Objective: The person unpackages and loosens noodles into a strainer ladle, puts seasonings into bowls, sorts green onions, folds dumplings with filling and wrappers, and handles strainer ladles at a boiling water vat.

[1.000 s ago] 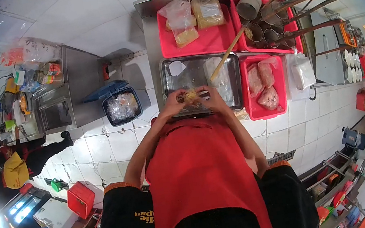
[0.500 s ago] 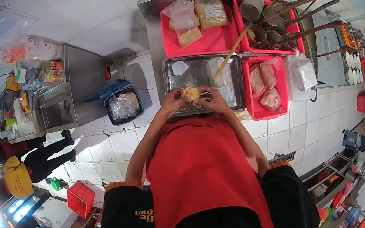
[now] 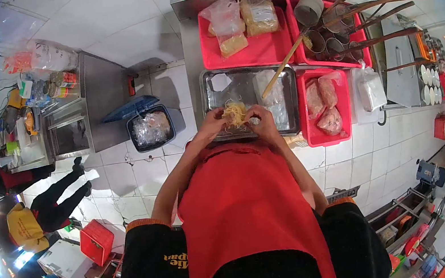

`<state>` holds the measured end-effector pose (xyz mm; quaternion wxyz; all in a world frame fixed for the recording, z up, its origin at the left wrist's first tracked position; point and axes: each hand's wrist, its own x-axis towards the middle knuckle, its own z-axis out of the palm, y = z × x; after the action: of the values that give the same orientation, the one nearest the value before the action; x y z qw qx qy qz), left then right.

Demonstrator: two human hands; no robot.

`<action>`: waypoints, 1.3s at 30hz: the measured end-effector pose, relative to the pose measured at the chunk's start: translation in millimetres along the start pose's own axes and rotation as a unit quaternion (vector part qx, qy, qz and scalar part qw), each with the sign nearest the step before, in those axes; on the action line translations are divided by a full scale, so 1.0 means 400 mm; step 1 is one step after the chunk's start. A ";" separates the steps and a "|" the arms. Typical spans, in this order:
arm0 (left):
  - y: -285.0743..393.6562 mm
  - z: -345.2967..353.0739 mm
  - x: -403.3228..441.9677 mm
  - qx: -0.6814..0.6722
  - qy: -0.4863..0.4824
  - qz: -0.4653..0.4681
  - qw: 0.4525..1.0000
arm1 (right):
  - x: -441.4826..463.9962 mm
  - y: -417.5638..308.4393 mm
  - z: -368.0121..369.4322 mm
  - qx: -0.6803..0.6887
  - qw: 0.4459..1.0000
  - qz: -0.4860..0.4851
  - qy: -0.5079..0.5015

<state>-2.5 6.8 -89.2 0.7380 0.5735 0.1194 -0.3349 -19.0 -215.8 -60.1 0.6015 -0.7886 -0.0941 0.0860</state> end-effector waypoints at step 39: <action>-0.038 -0.016 0.014 -0.042 -0.023 -0.056 0.997 | 0.032 -0.018 -0.009 0.242 0.958 0.138 -0.065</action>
<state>-6.8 8.8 -105.9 0.7444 0.5263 0.1481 -0.3834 -6.1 -214.0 -52.5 0.7494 -0.6173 0.0000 0.2396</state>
